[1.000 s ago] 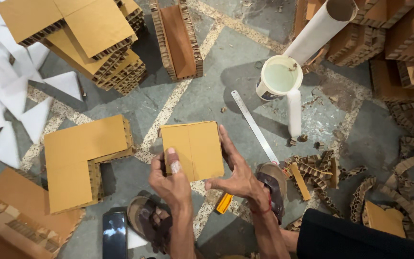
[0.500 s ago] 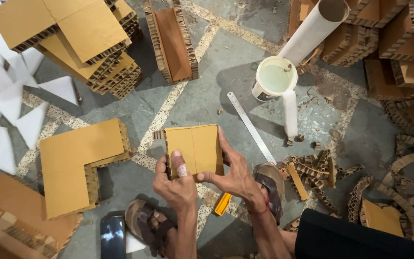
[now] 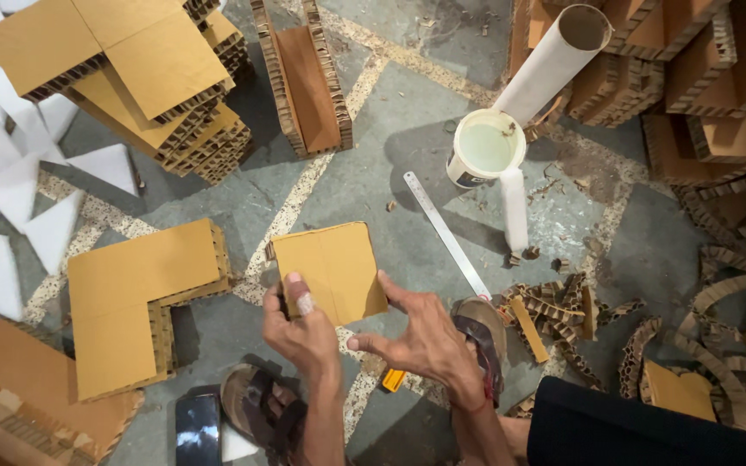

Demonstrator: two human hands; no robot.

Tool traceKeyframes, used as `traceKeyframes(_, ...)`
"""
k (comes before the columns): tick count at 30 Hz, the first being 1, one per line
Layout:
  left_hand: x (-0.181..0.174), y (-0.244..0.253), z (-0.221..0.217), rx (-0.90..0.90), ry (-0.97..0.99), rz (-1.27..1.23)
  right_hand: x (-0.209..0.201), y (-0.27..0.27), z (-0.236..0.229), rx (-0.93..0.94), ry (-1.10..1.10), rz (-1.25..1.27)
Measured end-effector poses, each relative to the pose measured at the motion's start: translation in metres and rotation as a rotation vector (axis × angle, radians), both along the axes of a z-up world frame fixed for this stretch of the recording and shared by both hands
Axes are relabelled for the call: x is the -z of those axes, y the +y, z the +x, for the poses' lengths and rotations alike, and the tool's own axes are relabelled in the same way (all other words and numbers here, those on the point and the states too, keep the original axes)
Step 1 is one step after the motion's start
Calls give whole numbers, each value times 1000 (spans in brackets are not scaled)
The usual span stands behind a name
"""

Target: The person applies glue to the edges of a corrugated cardboard piece using a foam roller and a bucket of adhesive. They then fold the cardboard into a box shape and press the glued edges together to secure the structure.

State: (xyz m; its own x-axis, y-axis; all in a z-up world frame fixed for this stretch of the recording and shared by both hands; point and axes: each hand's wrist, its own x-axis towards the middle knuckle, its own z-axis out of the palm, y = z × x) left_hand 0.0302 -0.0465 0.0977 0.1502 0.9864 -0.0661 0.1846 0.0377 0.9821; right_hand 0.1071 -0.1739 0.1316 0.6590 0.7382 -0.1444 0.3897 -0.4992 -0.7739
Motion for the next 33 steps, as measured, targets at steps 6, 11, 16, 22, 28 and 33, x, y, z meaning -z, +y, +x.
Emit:
traceKeyframes(6, 50, 11, -6, -54, -181, -306, -27, -6, -6, -7, 98, -149)
traceKeyframes(11, 149, 33, -20, 20, -441, -1004, -35, -24, 4, -75, 187, -181)
traceKeyframes(16, 258, 32, -38, 115, -442, -1321, -13, -40, 27, 216, 188, -364)
traceKeyframes(22, 262, 34, -34, -80, -682, -1472, 54, -60, 43, 378, 104, -284)
traceKeyframes(28, 201, 18, -33, -208, -471, -1440, 96, -67, 48, 549, 151, -303)
traceKeyframes(33, 262, -1, -42, -288, -396, -1321, 119, -72, 47, 588, 159, -209)
